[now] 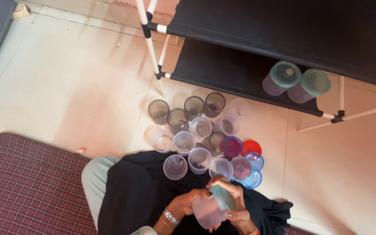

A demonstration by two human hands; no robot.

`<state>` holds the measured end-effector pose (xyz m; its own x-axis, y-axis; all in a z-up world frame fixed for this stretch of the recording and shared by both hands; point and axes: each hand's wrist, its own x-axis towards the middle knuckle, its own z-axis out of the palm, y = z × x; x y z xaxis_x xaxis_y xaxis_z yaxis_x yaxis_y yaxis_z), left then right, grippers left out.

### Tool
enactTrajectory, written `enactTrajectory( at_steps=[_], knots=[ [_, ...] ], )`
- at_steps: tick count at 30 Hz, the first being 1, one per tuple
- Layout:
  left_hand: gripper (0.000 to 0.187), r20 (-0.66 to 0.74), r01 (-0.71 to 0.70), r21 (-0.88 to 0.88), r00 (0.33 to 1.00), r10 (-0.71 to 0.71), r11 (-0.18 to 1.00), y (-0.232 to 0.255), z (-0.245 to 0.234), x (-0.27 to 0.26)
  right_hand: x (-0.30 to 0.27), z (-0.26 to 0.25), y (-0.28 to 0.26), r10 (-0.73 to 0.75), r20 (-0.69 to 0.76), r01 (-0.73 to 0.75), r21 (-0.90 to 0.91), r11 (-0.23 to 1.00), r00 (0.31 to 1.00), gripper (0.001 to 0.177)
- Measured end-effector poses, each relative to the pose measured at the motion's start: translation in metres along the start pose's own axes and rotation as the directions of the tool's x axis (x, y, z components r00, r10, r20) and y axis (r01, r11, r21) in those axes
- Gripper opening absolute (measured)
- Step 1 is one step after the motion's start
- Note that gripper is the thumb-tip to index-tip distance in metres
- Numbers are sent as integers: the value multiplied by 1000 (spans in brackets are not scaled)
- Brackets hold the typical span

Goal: The person sits on a mat and sorts a pile of plastic containers and lids by color and type. They pick up containers, match lids to containers, and place them into separate groups on the floor.

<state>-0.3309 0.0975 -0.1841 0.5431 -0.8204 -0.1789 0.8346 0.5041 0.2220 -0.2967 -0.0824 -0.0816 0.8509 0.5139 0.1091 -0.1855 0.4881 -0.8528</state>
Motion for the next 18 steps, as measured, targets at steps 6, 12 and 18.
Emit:
enactTrajectory(
  at_steps=[6, 12, 18],
  knots=[
    [58, -203, 2, 698, 960, 195, 717, 27, 32, -13, 8, 3, -41, 234, -17, -216, -459, 862, 972, 49],
    [68, -269, 336, 941, 827, 493, -51, 58, 116, -30, 14, 20, -49, 180, -214, -270, -876, 400, 960, 55],
    [69, -240, 295, 955, 804, 544, -14, 69, 136, -32, 13, 16, -42, 181, -335, -381, -814, 439, 925, 51]
  ],
)
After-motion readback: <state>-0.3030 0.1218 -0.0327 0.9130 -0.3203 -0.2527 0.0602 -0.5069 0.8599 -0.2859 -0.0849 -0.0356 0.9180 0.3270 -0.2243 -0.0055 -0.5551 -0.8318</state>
